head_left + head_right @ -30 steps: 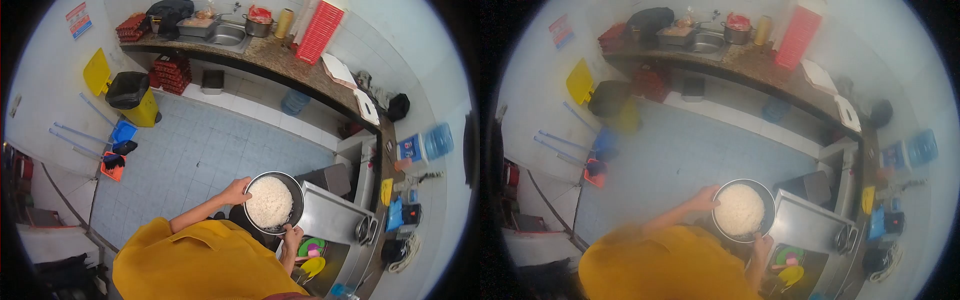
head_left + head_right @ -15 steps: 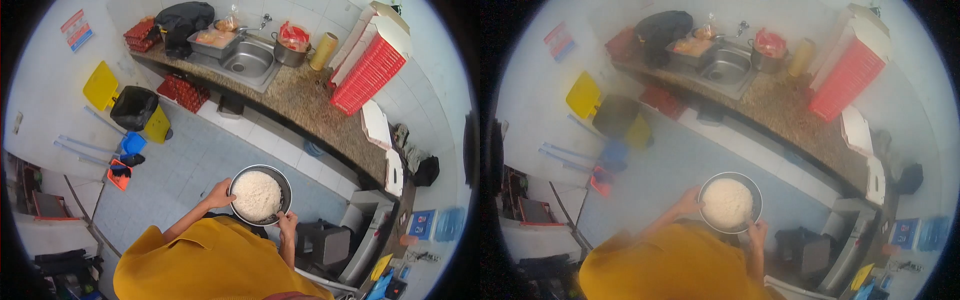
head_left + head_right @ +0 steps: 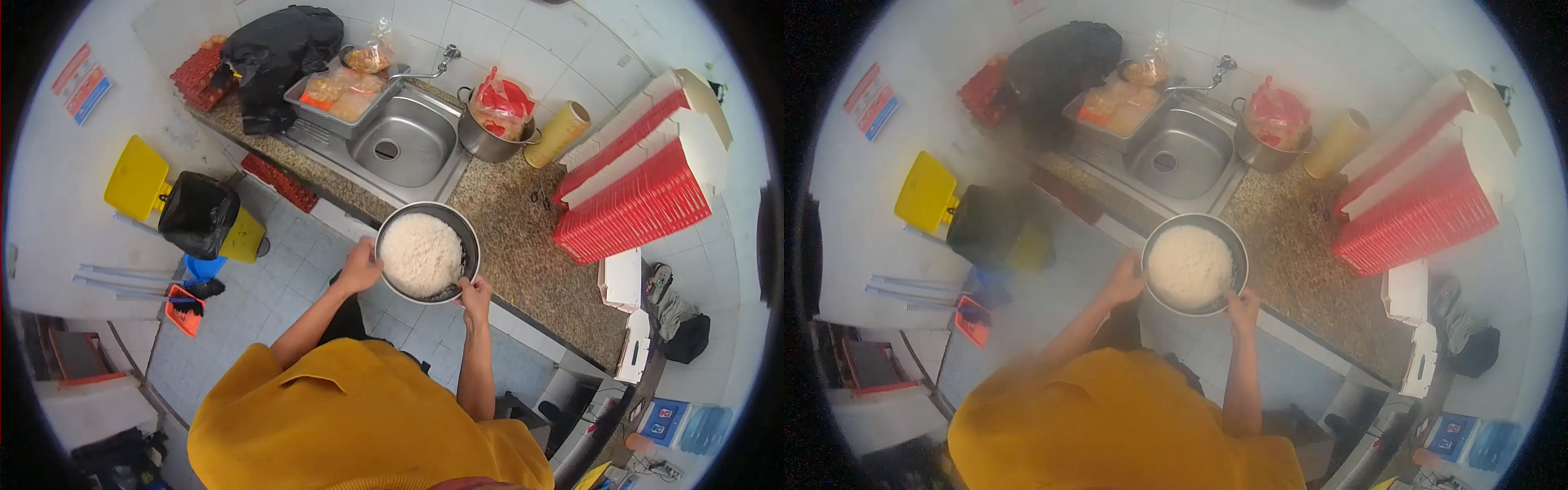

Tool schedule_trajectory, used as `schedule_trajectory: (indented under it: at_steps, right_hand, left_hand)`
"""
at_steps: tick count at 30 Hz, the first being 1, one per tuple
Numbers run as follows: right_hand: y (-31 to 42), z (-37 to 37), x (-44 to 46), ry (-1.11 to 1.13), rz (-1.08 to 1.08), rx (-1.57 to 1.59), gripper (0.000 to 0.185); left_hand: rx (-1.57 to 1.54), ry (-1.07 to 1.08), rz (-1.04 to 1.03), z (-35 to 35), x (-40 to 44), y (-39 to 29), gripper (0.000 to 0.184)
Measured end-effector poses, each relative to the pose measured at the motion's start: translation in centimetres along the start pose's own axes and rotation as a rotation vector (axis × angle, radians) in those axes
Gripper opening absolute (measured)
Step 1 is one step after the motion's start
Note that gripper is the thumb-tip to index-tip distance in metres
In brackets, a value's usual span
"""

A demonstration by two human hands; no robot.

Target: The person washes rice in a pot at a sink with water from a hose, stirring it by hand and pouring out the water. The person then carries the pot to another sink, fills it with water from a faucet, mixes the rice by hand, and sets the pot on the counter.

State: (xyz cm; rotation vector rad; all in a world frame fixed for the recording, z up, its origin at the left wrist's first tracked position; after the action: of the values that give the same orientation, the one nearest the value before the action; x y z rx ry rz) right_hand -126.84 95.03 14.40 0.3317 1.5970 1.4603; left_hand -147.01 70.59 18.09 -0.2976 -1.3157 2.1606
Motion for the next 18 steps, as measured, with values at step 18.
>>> schedule_trajectory:
  at_steps: [18]
  right_hand:
    - [7.2, -21.1, 28.1, -0.231, -0.183, 0.255, 0.016]
  left_hand:
    - [-0.423, -0.017, 0.07, 11.5, 36.5, 7.5, 0.031]
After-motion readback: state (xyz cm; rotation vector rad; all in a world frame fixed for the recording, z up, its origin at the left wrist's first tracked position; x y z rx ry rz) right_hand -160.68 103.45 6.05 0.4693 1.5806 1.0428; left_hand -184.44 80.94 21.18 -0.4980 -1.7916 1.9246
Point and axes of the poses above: each hand's wrist, its own x-axis towards the middle knuckle, its own z-axis out of the back of the hand, y = z × x, the point moved 9 cm from there along x, towards the middle knuckle, and after that the axes turned 5 degrees about -z, right-handed, at the moved point
